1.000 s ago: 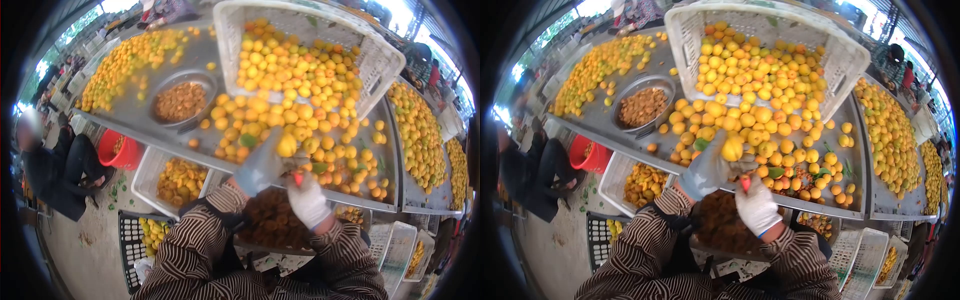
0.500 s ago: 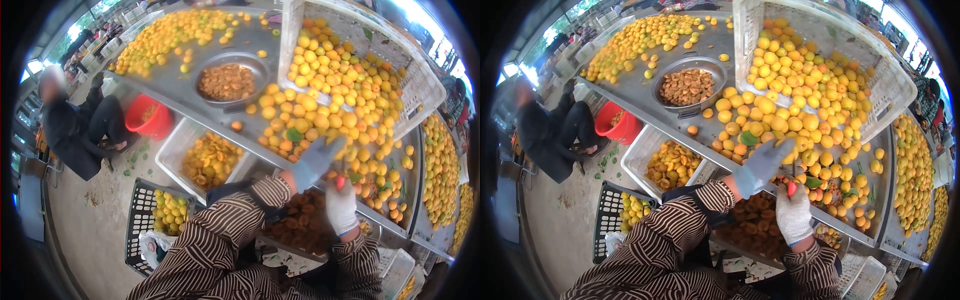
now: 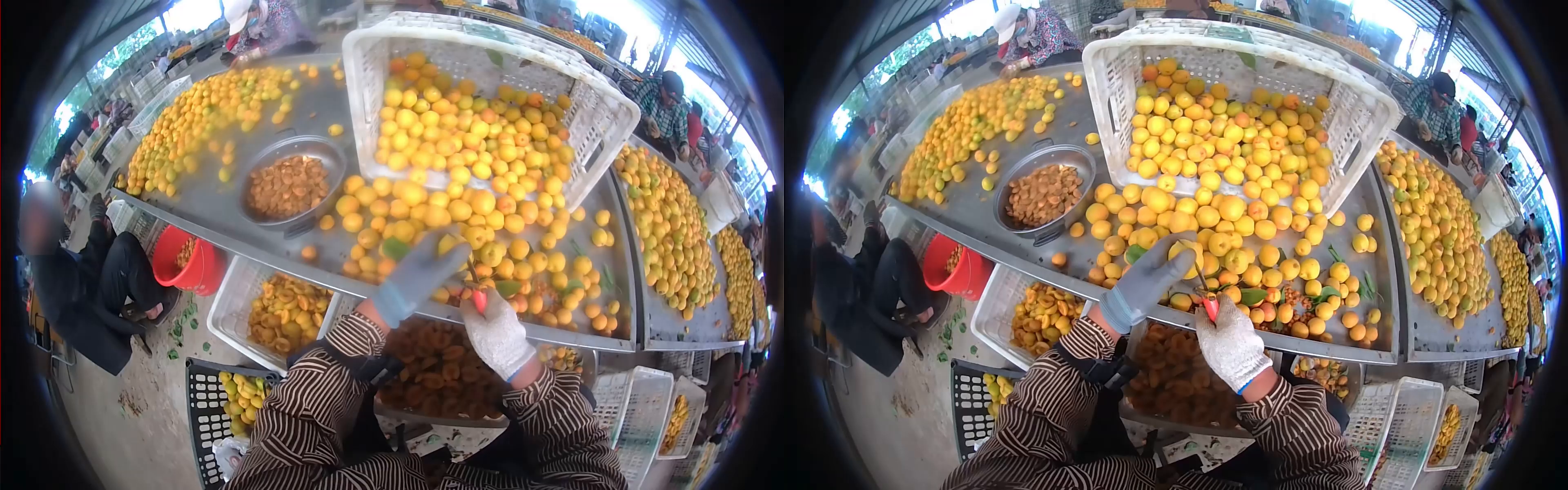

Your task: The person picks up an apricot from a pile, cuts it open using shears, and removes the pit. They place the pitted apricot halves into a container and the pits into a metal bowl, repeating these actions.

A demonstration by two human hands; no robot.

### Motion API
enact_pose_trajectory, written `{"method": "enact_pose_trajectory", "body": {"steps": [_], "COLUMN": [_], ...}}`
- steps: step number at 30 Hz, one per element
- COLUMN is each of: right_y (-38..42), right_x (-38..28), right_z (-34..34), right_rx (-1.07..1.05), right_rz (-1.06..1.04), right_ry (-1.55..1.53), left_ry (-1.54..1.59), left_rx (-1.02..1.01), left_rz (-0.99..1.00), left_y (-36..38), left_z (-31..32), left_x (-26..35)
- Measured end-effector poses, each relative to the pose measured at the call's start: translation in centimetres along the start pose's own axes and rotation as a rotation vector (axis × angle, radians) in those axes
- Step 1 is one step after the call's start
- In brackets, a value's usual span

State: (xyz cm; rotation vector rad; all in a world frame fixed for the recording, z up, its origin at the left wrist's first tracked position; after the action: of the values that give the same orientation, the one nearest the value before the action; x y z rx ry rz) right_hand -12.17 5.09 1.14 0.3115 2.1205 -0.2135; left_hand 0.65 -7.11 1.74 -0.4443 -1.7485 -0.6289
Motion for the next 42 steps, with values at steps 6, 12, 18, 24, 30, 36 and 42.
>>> {"method": "enact_pose_trajectory", "body": {"steps": [6, 12, 18, 24, 30, 36, 42], "right_y": [0.1, -0.2, -0.2, -0.1, 0.1, 0.6, -1.4], "right_x": [-1.1, -0.7, -0.7, -0.8, 0.0, -1.0, -1.5], "right_z": [0.2, 1.0, 1.0, 0.9, 1.1, -0.4, -2.1], "right_rx": [0.021, 0.036, -0.003, 0.013, 0.110, 0.072, -0.077], "right_rz": [0.111, 0.039, 0.131, 0.090, -0.058, -0.062, -0.124], "right_ry": [-0.002, 0.127, 0.076, 0.042, 0.055, -0.213, -0.761], "left_ry": [-0.104, 1.201, 0.094, 0.483, 0.635, 0.730, 0.197], "left_rx": [0.193, -0.230, 0.089, -0.196, -0.172, -0.070, -0.311], "left_rz": [0.233, -0.054, -0.046, 0.047, 0.134, -0.061, 0.231], "left_y": [-1.5, -1.4, 1.0, -1.8, -2.6, -1.0, 2.1], "left_z": [1.7, 3.0, 2.1, 2.9, 4.4, 1.2, 1.3], "left_x": [-3.0, -2.0, 0.4, -3.8, -5.0, -1.5, 1.8]}}
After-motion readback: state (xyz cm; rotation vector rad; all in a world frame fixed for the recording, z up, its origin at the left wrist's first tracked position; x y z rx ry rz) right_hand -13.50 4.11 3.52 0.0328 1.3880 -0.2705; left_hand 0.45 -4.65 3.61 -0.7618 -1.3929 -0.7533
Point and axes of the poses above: each hand's wrist, its own y-axis away from the middle knuckle, its own z-axis out of the palm, x = y × z, the point moved 2 cm from there along -y, towards the middle knuckle, and after that the axes turned 7 degrees about -y, right-handed, at the moved point
